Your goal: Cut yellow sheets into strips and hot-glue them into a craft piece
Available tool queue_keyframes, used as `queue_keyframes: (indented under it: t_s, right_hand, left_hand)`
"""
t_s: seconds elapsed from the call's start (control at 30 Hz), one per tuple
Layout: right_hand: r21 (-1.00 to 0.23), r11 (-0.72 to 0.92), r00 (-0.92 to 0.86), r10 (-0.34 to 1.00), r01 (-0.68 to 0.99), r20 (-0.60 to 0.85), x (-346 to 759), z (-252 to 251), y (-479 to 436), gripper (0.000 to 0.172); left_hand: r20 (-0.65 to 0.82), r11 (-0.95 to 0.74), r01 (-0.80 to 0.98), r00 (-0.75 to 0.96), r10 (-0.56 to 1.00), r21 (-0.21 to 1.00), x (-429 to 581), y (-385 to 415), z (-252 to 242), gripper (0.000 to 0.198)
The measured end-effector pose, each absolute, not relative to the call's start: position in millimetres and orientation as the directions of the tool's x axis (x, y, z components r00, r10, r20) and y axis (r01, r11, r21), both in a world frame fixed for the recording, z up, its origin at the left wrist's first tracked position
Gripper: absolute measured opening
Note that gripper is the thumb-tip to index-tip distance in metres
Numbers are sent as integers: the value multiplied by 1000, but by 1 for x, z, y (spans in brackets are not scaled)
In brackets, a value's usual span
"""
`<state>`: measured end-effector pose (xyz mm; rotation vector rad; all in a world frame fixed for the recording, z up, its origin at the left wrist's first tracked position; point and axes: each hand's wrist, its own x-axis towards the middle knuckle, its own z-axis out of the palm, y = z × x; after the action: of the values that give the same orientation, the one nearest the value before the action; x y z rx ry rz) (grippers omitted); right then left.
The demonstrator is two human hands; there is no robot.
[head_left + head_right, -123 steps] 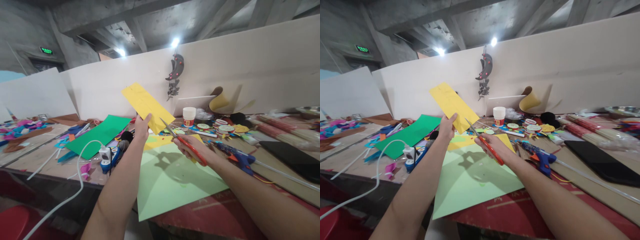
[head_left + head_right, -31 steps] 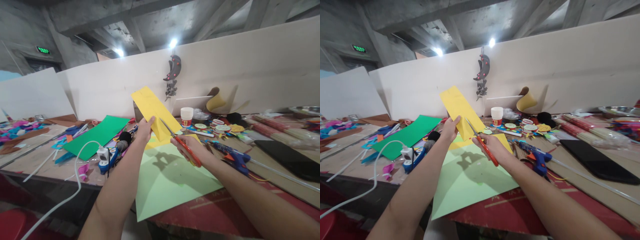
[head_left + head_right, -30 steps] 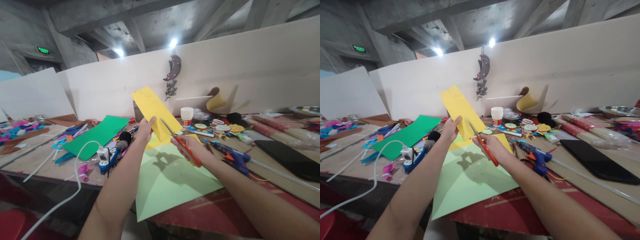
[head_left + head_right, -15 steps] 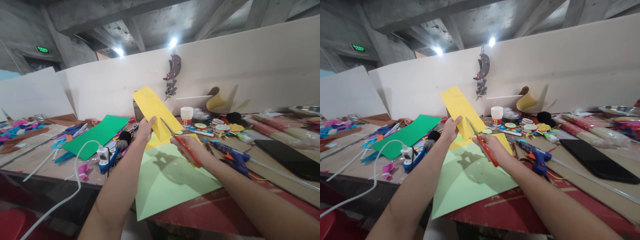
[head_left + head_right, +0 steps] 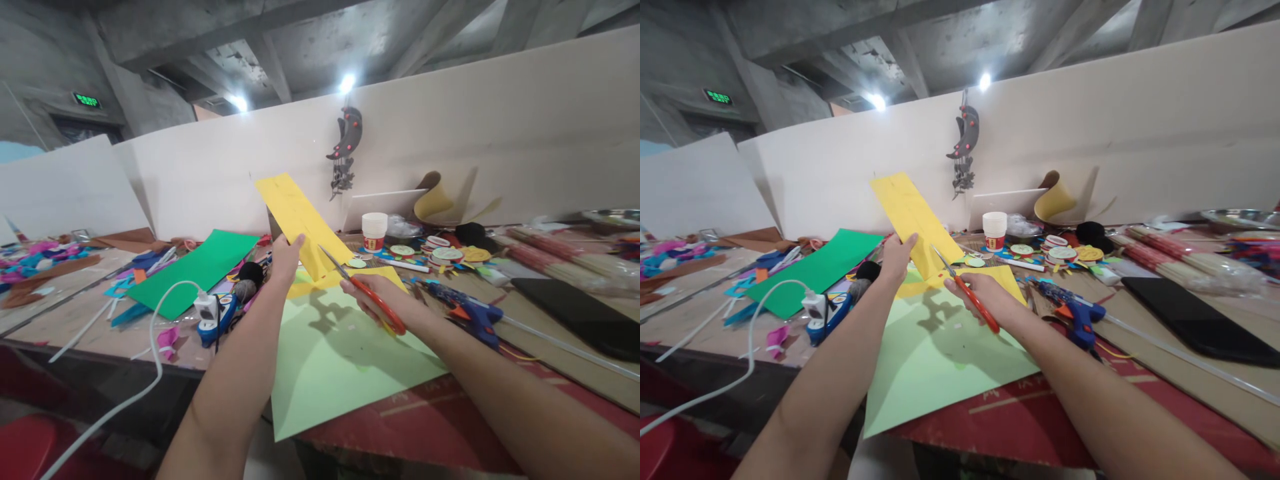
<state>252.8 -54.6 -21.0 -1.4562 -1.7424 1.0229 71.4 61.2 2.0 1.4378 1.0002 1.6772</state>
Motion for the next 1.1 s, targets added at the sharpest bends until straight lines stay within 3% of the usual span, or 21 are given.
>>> queue_keyframes:
  t_s: [0.1,0.2,0.43,0.67,0.8,0.97,1.1]
  right_hand:
    - [-872,48,-161,986,487,-35,253,-16,-56,41]
    - [-883,45,-144,989,468,-26,254,-18,-54,40]
    - [-900,150,-185,980,409,80,255,-21,-53,35]
    - [-885,127,-174,983,447,53,254,-21,-52,37]
    - [-873,66,-147,989,483,-7,254,-17,-54,39]
    - [-879,66,-151,988,473,-7,254,-13,-57,38]
    - [-884,96,-164,986,458,22,255,-14,-57,40]
  left_hand:
    - [536,-521,135,-126,835,843,71,58,3,25]
    - [549,-530,172,-92,831,831,75,53,5,25]
    - [312,-292,-247,44,949,924,87,48,3,33]
    - [471,-469,72,-16,882,880,77,47,6,24]
    - [493,-489,104,-13,870,866,77,49,4,22]
    - [334,-334,-149,-21,942,931,81,55,0,26]
    - [188,-143,-403,76,979,904,82,59,-1,25]
